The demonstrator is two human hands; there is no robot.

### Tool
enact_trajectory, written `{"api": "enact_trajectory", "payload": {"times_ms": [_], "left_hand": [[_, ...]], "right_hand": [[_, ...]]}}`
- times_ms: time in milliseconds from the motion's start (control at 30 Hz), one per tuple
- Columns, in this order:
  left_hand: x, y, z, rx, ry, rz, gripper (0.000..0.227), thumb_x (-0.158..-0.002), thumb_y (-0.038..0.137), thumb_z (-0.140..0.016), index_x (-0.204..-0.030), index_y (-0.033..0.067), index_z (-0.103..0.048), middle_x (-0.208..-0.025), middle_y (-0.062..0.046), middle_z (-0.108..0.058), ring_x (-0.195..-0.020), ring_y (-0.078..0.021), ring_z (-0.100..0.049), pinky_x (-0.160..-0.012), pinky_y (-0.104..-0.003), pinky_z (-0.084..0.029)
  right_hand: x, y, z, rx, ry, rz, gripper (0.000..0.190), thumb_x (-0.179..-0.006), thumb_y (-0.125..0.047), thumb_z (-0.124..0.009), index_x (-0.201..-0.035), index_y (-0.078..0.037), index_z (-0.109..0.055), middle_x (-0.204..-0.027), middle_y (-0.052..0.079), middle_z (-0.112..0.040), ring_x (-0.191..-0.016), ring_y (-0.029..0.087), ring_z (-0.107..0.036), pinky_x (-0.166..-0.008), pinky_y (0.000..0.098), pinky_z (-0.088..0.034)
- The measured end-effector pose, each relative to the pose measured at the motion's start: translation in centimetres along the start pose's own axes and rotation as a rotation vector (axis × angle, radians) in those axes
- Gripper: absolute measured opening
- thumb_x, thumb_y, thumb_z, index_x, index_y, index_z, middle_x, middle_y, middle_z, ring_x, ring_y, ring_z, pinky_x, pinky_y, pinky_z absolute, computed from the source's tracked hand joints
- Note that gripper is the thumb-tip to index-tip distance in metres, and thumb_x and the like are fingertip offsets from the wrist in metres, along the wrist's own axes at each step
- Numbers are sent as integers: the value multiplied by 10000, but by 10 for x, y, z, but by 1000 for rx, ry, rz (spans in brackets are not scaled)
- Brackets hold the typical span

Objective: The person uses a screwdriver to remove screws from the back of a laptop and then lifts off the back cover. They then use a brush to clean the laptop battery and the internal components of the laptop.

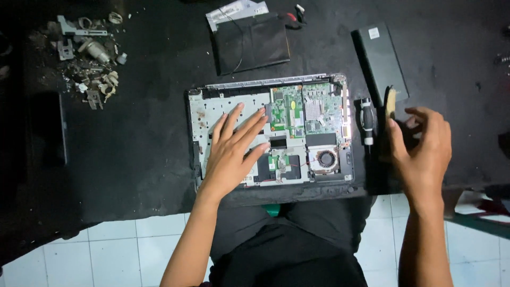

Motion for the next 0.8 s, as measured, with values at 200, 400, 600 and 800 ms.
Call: {"api": "enact_trajectory", "payload": {"times_ms": [200, 400, 600, 800], "left_hand": [[0, 2, 3, 27, 22, -9, 494, -1065, 385, -505, -1514, 179, -494, -1597, 24, -439, -1554, -257, -230, -1261, -536, -144], [2, 4, 5, 42, 33, -28, 493, -1073, 356, -516, -1531, 179, -472, -1596, 18, -445, -1555, -268, -237, -1264, -529, -159], [1, 5, 3, 39, 16, -34, 493, -1071, 355, -510, -1531, 183, -469, -1597, 3, -443, -1554, -286, -233, -1268, -546, -149], [-1, 6, 3, 102, 33, 38, 454, -1040, 317, -612, -1455, 135, -584, -1574, -41, -483, -1538, -332, -222, -1233, -523, -105]], "right_hand": [[-2, 0, -9, 138, -5, 36, 461, -1076, -227, -757, -1420, 29, -589, -1172, 184, -662, -1031, 383, -544, -855, 493, -440], [-1, -8, -6, 39, 62, 83, 495, -1066, -169, -769, -1371, 97, -484, -1181, 244, -555, -1069, 385, -498, -884, 480, -445], [0, 4, -9, 248, 115, 159, 305, -1112, -256, -763, -1182, 14, -641, -1131, 203, -544, -1011, 364, -484, -830, 445, -397], [-3, 6, -28, 447, 35, 195, 269, -1026, -473, -800, -1009, -210, -745, -979, 6, -478, -850, 239, -472, -753, 366, -384]]}}
Point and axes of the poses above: each hand's wrist, its own x-axis away from the middle knuckle, its own z-axis out of the back of the hand, y = z × x, the point moved 6 cm from there along -x, towards the middle knuckle
